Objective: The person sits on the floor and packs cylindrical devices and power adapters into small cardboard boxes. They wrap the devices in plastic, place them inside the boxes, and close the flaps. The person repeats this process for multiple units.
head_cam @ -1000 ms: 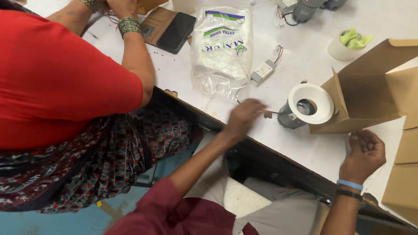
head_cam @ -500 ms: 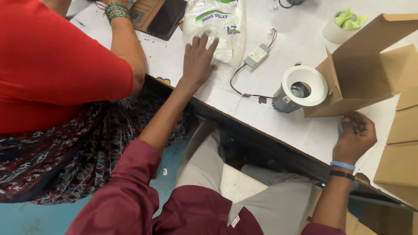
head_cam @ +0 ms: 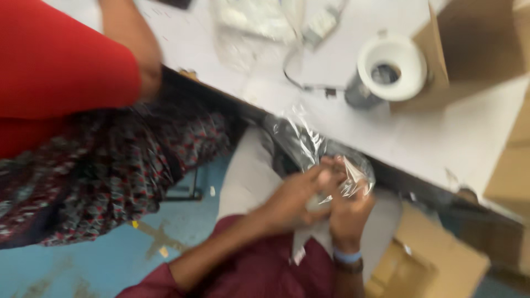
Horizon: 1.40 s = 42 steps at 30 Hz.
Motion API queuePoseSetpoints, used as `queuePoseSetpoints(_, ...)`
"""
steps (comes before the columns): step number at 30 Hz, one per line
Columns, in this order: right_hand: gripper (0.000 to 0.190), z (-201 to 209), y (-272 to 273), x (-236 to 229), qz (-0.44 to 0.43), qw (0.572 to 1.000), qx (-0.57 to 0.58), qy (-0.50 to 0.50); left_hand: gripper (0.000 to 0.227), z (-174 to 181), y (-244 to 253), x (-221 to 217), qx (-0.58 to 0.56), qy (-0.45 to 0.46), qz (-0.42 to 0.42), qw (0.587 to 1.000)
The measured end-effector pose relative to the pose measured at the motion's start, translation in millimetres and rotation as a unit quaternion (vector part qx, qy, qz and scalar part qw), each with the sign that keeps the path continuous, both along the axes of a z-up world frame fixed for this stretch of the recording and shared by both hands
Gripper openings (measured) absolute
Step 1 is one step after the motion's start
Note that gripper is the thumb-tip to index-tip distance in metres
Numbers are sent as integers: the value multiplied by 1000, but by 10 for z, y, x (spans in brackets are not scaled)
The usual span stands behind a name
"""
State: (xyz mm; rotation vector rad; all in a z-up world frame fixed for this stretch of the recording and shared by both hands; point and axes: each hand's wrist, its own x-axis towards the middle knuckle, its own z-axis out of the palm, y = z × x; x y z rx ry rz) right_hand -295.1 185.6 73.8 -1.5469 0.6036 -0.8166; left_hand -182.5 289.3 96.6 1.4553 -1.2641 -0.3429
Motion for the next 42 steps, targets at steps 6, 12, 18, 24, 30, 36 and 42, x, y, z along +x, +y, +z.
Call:
queuePoseSetpoints(6,29,299,-434,-539,-51,977,190,-78,57,-127,32,580,100,134,172,971)
queuePoseSetpoints(12,29,274,-517,-779,-21,982,183,-38,71,-181,69,687,50,404,-149,901)
queuePoseSetpoints(18,33,254,-481,-739,-28,989,147,-3,22,8,59,608,62,42,18,997)
queuePoseSetpoints(24,44,253,-361,-515,-120,990,68,-19,7,-73,88,548,63,155,54,984)
queuePoseSetpoints(30,23,112,-39,-501,-230,875,-402,142,50,-436,60,133,144,168,119,968)
queuePoseSetpoints(36,14,-60,192,-299,-31,988,0,149,44,-499,-46,-160,116,417,12,901)
queuePoseSetpoints(42,17,-66,62,-354,-12,992,-47,116,22,-498,34,181,180,384,-79,902)
